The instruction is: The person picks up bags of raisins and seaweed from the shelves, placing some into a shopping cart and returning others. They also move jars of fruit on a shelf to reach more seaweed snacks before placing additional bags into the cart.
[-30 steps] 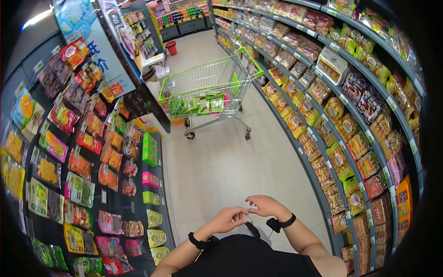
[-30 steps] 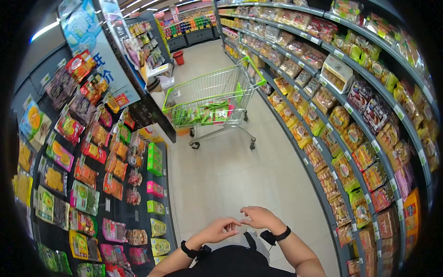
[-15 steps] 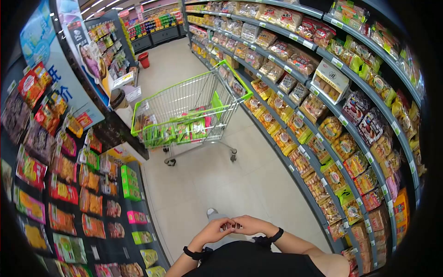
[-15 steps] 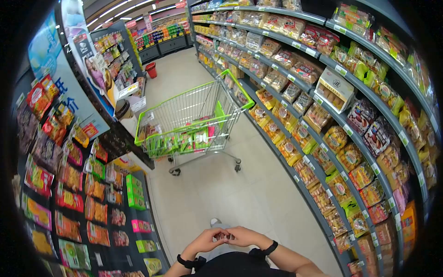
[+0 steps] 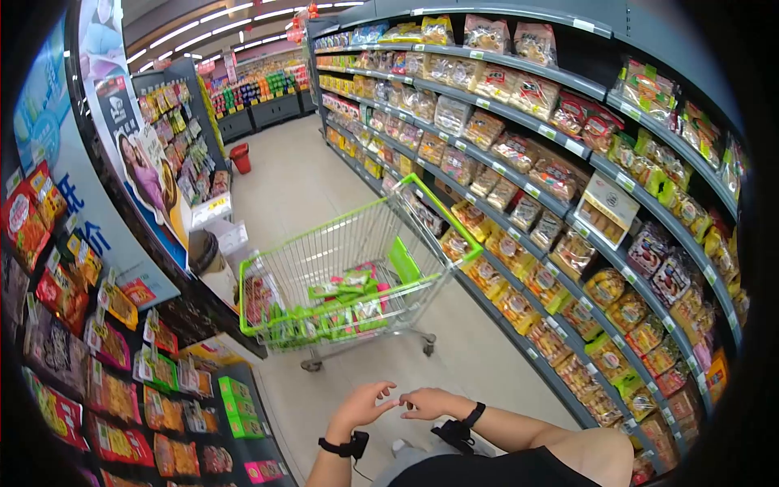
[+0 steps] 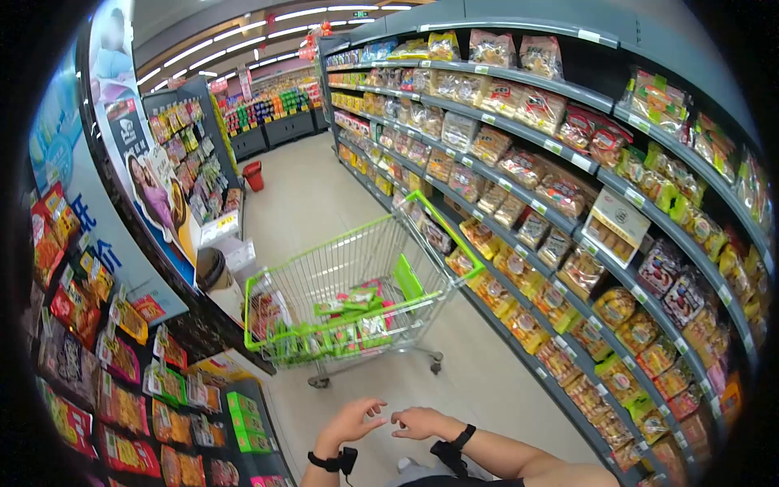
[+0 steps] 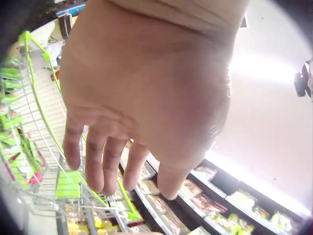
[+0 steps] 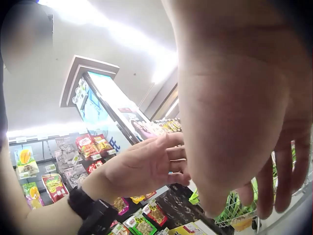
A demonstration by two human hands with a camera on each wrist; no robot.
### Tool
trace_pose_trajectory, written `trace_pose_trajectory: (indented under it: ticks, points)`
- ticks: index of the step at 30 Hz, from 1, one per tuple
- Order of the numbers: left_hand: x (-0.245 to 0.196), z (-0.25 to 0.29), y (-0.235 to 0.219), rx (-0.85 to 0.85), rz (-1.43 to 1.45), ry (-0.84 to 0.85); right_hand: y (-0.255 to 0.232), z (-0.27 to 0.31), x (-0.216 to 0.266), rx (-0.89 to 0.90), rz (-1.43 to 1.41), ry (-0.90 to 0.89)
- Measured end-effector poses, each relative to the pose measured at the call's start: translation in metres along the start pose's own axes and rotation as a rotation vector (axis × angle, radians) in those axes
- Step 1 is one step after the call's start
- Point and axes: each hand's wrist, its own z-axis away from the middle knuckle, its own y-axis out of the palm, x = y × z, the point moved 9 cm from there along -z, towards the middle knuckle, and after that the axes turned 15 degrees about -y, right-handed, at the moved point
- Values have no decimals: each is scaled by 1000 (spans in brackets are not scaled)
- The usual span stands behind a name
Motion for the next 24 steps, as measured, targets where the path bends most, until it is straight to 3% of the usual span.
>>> trace_pose_trajectory:
  ticks: [4, 5, 9, 12, 14, 15, 18, 19, 22, 23, 24]
  points:
    - [75, -18, -46, -222, 141, -267, -36, -45, -42, -42, 202, 140]
    - [95, -22, -50, -180, 18, -376, -44, -56, -55, -54, 200, 133]
    - [149, -49, -60, 19, -78, -500, -98, -104, -101, -182, 209, 96]
    - [145, -92, -92, 35, -89, -459, -149, -138, -151, -370, 299, 33]
    - [156, -135, -120, -50, -11, -553, -172, -164, -186, -454, 385, 46]
    - [168, -147, -127, -78, 25, -611, -192, -171, -193, -375, 341, 121]
    - [223, -215, -139, -207, 40, -591, -213, -201, -242, -433, 500, 81]
    - [248, -230, -142, -325, -56, -623, -207, -209, -265, -448, 531, 62]
    - [267, -260, -147, -439, -346, -828, -202, -220, -291, -176, 379, 209]
    - [271, -264, -137, -397, -454, -879, -210, -217, -284, -251, 416, 171]
    - [273, -262, -135, -463, -500, -863, -207, -222, -288, -274, 398, 145]
